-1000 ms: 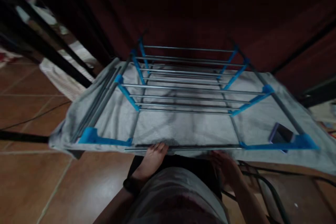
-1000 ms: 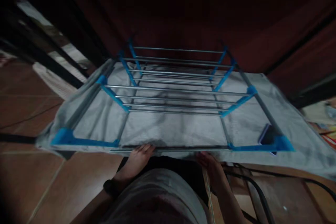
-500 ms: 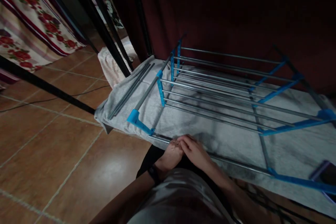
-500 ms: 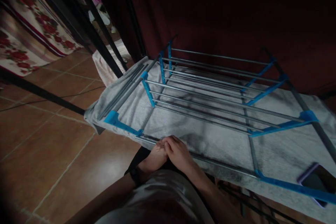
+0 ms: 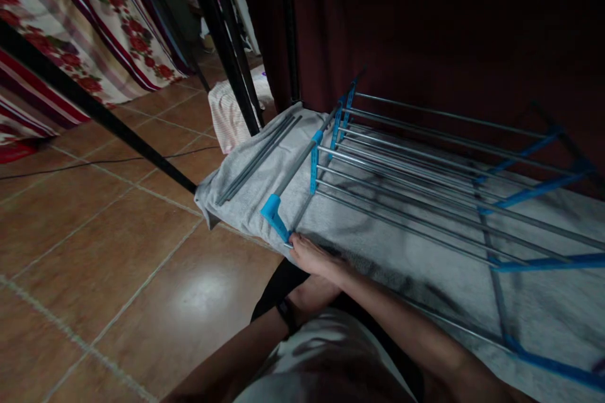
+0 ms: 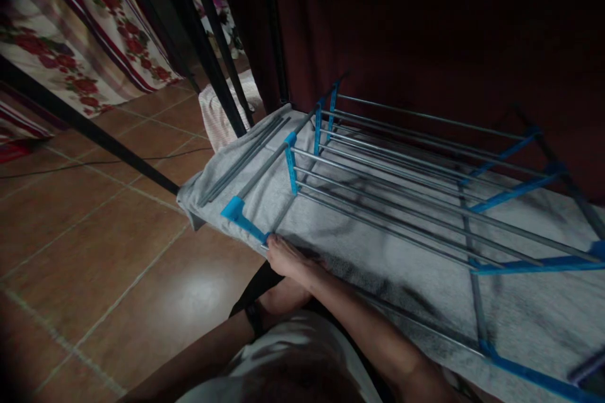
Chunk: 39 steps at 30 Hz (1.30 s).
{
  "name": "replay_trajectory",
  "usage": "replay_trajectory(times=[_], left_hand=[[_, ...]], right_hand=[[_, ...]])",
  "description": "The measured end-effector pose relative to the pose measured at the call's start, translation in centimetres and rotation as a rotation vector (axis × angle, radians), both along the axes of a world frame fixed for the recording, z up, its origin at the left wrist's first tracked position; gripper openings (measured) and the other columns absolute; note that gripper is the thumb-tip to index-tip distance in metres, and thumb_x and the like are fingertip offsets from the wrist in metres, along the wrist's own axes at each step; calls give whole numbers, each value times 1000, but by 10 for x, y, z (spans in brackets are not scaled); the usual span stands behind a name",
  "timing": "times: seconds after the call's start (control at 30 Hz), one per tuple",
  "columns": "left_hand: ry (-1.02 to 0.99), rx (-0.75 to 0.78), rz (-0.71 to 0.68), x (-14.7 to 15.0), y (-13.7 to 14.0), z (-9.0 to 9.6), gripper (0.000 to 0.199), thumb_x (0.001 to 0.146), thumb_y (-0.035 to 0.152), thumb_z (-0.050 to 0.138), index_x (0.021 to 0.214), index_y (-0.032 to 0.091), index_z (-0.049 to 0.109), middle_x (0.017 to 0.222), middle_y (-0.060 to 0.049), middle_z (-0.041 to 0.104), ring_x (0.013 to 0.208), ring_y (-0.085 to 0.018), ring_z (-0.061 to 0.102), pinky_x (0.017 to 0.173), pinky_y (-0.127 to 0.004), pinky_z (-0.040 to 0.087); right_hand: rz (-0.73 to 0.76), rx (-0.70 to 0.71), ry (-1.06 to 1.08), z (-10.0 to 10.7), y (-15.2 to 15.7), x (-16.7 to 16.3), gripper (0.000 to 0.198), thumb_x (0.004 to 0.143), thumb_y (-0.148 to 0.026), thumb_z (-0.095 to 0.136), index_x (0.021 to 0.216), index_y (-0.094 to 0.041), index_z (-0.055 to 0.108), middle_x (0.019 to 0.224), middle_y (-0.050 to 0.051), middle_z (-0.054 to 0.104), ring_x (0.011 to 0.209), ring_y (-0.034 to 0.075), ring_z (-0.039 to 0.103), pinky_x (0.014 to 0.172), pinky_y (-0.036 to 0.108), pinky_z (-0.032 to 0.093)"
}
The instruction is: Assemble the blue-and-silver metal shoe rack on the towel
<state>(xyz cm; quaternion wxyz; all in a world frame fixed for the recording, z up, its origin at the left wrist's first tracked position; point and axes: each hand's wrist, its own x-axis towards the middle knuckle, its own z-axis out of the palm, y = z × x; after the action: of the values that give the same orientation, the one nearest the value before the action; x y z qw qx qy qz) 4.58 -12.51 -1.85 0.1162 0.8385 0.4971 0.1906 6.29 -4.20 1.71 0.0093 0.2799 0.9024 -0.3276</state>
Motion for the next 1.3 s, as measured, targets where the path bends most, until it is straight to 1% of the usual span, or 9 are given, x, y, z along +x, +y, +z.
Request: replay_trajectory(times=[0.1, 0.17, 0.33, 0.4, 0.43, 0.53, 0.63, 0.83, 1.3], left_hand=[[-68, 63, -257, -25, -25, 8, 38, 104, 14, 45, 139, 15, 59, 138, -11, 66, 131, -24, 60, 114, -32, 47], [-142, 99, -249, -52, -44, 13, 38, 103, 12, 44, 137, 18, 60, 132, -10, 69, 124, -23, 63, 110, -35, 50], [-504, 220, 592, -113, -58, 12, 18, 100, 19, 49, 107, 20, 65, 102, -8, 70, 97, -20, 68, 86, -34, 58], [-663, 154, 800, -124, -45, 9, 17, 98, 27, 56, 111, 19, 63, 108, -8, 68, 98, -20, 68, 87, -35, 58], [-726, 90, 822, -127, -37, 7, 23, 95, 30, 59, 116, 19, 62, 112, -8, 68, 100, -21, 69, 88, -36, 59], [-821, -111, 700, -127, -13, -2, 30, 91, 33, 63, 117, 19, 62, 117, -10, 69, 104, -23, 69, 93, -40, 58], [-841, -178, 658, -124, -3, -12, 28, 92, 34, 61, 114, 18, 64, 116, -11, 69, 107, -25, 69, 96, -43, 57], [-819, -155, 632, -132, -6, -22, 26, 88, 29, 64, 113, 19, 68, 116, -10, 69, 104, -24, 68, 95, -41, 57], [-616, -92, 636, -140, 0, -21, 20, 89, 19, 63, 106, 19, 74, 110, -9, 70, 96, -23, 70, 90, -39, 59]], right_hand=[[30, -14, 7, -2, -1, 3, 24, 100, -13, 44, 121, -12, 54, 122, 18, 68, 117, 23, 65, 96, 30, 48], [45, -8, 1, -2, -1, 4, 25, 100, -13, 42, 122, -12, 53, 122, 18, 68, 115, 23, 66, 93, 30, 49], [58, 48, -27, 0, 1, 5, 30, 99, -9, 36, 124, -12, 52, 121, 17, 68, 105, 22, 69, 84, 30, 51], [56, 47, -18, 1, 1, 5, 29, 100, -11, 36, 124, -13, 53, 120, 16, 68, 105, 21, 69, 84, 29, 51], [53, 39, -9, 0, 1, 5, 29, 100, -12, 36, 123, -13, 53, 120, 15, 68, 106, 21, 69, 84, 29, 51], [26, 12, 26, -4, 1, 5, 29, 102, -15, 34, 124, -14, 54, 123, 14, 68, 110, 20, 67, 88, 29, 50], [-2, -7, 48, -10, 1, 5, 30, 104, -17, 35, 125, -16, 55, 125, 13, 67, 111, 19, 66, 90, 29, 49], [-14, -9, 103, -19, 3, 5, 26, 102, -16, 41, 122, -16, 58, 122, 12, 67, 111, 19, 65, 92, 28, 49], [-13, -14, 116, -32, 9, 4, 27, 101, -15, 45, 120, -18, 64, 124, 11, 68, 113, 18, 64, 96, 26, 47]])
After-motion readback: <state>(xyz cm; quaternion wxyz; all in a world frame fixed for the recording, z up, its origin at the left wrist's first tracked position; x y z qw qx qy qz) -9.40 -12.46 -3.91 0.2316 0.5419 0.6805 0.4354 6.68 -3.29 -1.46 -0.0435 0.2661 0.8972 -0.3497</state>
